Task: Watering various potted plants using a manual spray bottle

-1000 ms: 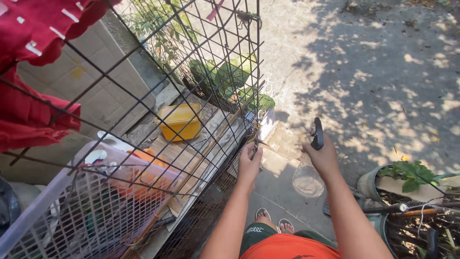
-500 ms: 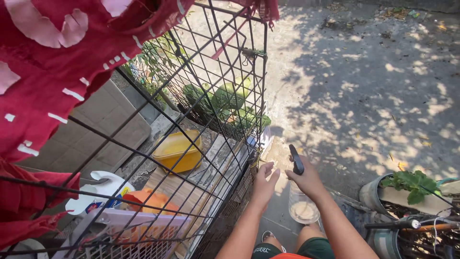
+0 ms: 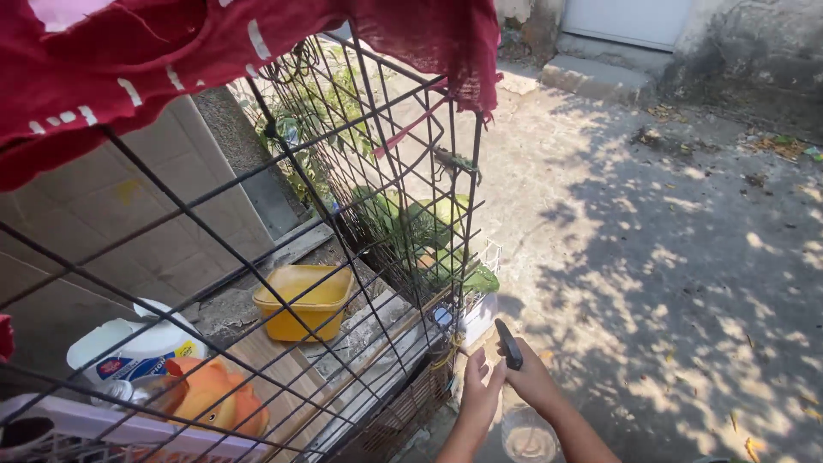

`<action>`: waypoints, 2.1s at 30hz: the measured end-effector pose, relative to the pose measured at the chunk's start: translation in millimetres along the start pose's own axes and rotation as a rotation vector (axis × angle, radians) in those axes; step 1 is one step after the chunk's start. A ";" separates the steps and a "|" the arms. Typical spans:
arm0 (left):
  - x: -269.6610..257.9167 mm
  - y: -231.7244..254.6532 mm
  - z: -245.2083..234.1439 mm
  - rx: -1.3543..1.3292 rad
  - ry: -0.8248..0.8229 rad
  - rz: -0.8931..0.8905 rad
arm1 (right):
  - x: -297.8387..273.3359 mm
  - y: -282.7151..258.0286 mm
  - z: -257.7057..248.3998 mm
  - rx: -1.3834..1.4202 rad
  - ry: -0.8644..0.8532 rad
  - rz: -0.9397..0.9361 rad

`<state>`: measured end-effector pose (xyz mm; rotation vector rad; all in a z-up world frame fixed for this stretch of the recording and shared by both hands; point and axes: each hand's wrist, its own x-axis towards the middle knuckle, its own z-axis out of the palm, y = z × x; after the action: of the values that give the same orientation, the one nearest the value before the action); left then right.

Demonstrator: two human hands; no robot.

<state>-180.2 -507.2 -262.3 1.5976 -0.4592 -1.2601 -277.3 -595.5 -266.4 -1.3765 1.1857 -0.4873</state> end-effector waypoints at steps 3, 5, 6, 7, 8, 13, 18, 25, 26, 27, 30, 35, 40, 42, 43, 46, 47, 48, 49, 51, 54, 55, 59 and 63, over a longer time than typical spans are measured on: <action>8.1 -7.3 37.6 -0.052 0.059 0.087 | 8.3 -0.9 -30.7 -0.076 -0.050 -0.167; 1.8 8.5 58.0 -0.065 0.050 0.112 | 10.5 -15.2 -48.6 -0.009 -0.052 -0.130; -3.0 13.9 66.1 -0.070 0.035 0.133 | 9.7 -20.4 -54.9 0.065 -0.046 -0.086; -0.9 8.1 77.4 -0.079 0.046 0.131 | 5.7 -25.1 -63.2 0.057 -0.058 -0.085; 3.6 5.7 85.8 -0.107 0.059 0.174 | 4.8 -33.1 -68.9 0.046 -0.080 -0.086; 11.6 11.8 106.1 -0.059 0.104 0.246 | 24.1 -17.8 -84.4 0.016 -0.222 -0.227; 13.9 37.9 108.1 0.019 0.184 0.247 | 49.9 -5.2 -83.6 -0.125 -0.153 -0.449; 14.8 47.6 118.8 -0.058 0.214 0.241 | 48.0 3.3 -88.2 -0.095 -0.206 -0.422; 21.7 39.9 120.1 0.011 0.258 0.271 | 50.6 8.7 -88.3 -0.125 -0.223 -0.437; 28.5 32.5 121.4 0.081 0.302 0.300 | 53.1 13.8 -88.6 -0.155 -0.239 -0.451; 26.8 24.5 127.4 0.005 0.325 0.207 | 77.2 36.5 -87.1 -0.210 -0.269 -0.486; 12.4 31.4 134.2 0.015 0.272 0.083 | 61.5 36.1 -90.8 -0.147 -0.147 -0.398; -6.4 51.4 141.7 -0.021 0.211 0.078 | 53.0 21.0 -99.1 -0.093 -0.101 -0.363; -11.2 55.4 142.7 -0.006 0.240 0.146 | 51.4 11.8 -104.0 -0.062 -0.124 -0.384; -5.2 51.0 143.2 -0.005 0.240 0.146 | 50.2 5.7 -104.2 -0.060 -0.124 -0.385; 2.4 44.0 144.0 0.012 0.322 0.257 | 44.5 -9.3 -104.1 -0.031 -0.152 -0.404; -1.1 47.5 143.6 -0.014 0.315 0.267 | 42.3 -13.7 -103.5 -0.016 -0.166 -0.415; -3.8 52.1 143.2 -0.041 0.309 0.280 | 41.1 -19.4 -103.0 -0.003 -0.181 -0.428; -7.6 57.6 142.6 -0.042 0.311 0.283 | 39.6 -24.3 -103.4 -0.003 -0.183 -0.431; -16.5 66.2 142.3 -0.093 0.286 0.274 | 34.8 -31.7 -104.8 0.022 -0.214 -0.452; -18.8 65.1 142.4 -0.135 0.296 0.359 | 27.9 -44.5 -105.0 0.047 -0.246 -0.475; -21.6 67.6 142.5 -0.137 0.298 0.358 | 25.5 -47.9 -105.7 0.045 -0.249 -0.475; -32.8 77.3 141.9 -0.118 0.334 0.444 | 14.7 -61.4 -106.8 0.084 -0.291 -0.495; -25.4 81.6 137.7 0.080 0.439 0.656 | 5.2 -74.0 -111.8 0.120 -0.325 -0.517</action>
<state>-289.0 -586.2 -171.9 1.5486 -0.6817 -0.3904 -343.7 -669.8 -176.6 -1.5858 0.5232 -0.6540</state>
